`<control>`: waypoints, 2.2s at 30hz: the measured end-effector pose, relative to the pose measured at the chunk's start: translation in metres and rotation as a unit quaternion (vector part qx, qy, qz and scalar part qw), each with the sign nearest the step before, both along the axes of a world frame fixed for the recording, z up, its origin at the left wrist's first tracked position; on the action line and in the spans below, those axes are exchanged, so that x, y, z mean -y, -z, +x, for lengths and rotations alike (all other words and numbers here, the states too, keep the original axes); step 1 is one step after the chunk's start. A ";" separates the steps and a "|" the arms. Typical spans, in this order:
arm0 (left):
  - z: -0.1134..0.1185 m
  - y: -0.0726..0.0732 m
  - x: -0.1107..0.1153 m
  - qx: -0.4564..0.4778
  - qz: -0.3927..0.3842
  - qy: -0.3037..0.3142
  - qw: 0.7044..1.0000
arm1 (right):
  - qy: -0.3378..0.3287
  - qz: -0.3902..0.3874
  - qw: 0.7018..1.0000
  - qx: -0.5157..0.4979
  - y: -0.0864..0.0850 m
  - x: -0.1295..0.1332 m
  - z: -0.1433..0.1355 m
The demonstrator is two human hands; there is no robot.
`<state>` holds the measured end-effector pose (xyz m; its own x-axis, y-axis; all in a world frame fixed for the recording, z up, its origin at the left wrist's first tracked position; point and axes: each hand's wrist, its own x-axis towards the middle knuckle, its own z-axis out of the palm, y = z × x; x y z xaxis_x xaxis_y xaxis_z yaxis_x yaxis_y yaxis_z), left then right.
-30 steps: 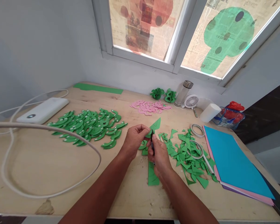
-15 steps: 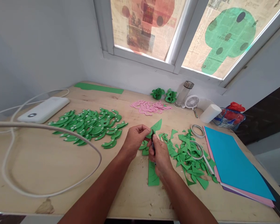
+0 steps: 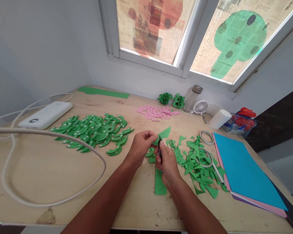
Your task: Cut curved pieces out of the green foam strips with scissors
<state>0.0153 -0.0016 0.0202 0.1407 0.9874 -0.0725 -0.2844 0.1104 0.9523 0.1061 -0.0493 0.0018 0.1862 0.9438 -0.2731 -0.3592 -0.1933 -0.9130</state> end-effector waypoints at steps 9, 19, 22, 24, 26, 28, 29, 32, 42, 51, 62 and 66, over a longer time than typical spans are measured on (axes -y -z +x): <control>0.000 -0.001 0.001 -0.002 0.000 0.011 1.000 | 0.006 0.004 1.000 -0.004 0.002 -0.002 0.001; 0.000 -0.001 0.000 -0.007 0.000 0.007 1.000 | 0.005 0.007 1.000 -0.004 0.002 -0.001 0.001; -0.001 -0.003 0.001 -0.014 0.003 0.008 1.000 | 0.005 0.008 1.000 0.000 0.001 -0.001 0.001; -0.001 -0.004 0.002 -0.017 0.002 0.008 1.000 | 0.006 0.008 1.000 0.006 0.001 -0.001 0.001; -0.001 -0.005 0.002 -0.018 0.001 0.008 1.000 | 0.006 0.005 1.000 0.009 0.001 -0.001 0.001; -0.001 -0.004 0.002 -0.018 0.001 0.007 1.000 | 0.006 0.004 1.000 0.009 0.001 -0.001 0.001; -0.001 -0.004 0.002 -0.017 0.002 0.007 1.000 | 0.006 0.004 1.000 0.008 0.001 -0.001 0.001; -0.001 -0.003 0.001 -0.018 0.004 0.006 1.000 | 0.005 0.005 1.000 0.006 0.002 -0.001 0.001; 0.000 -0.002 0.001 -0.020 0.004 0.017 1.000 | 0.008 0.011 1.000 0.014 0.003 -0.002 0.001; 0.000 -0.001 0.001 -0.011 0.009 0.023 1.000 | 0.009 0.013 1.000 0.014 0.004 -0.003 0.002; -0.001 0.000 -0.001 0.011 -0.011 0.038 0.999 | 0.010 0.011 1.000 0.008 0.001 -0.005 0.009; -0.001 0.002 -0.001 0.015 -0.017 0.043 0.999 | -0.007 0.013 1.000 0.005 0.001 -0.006 0.012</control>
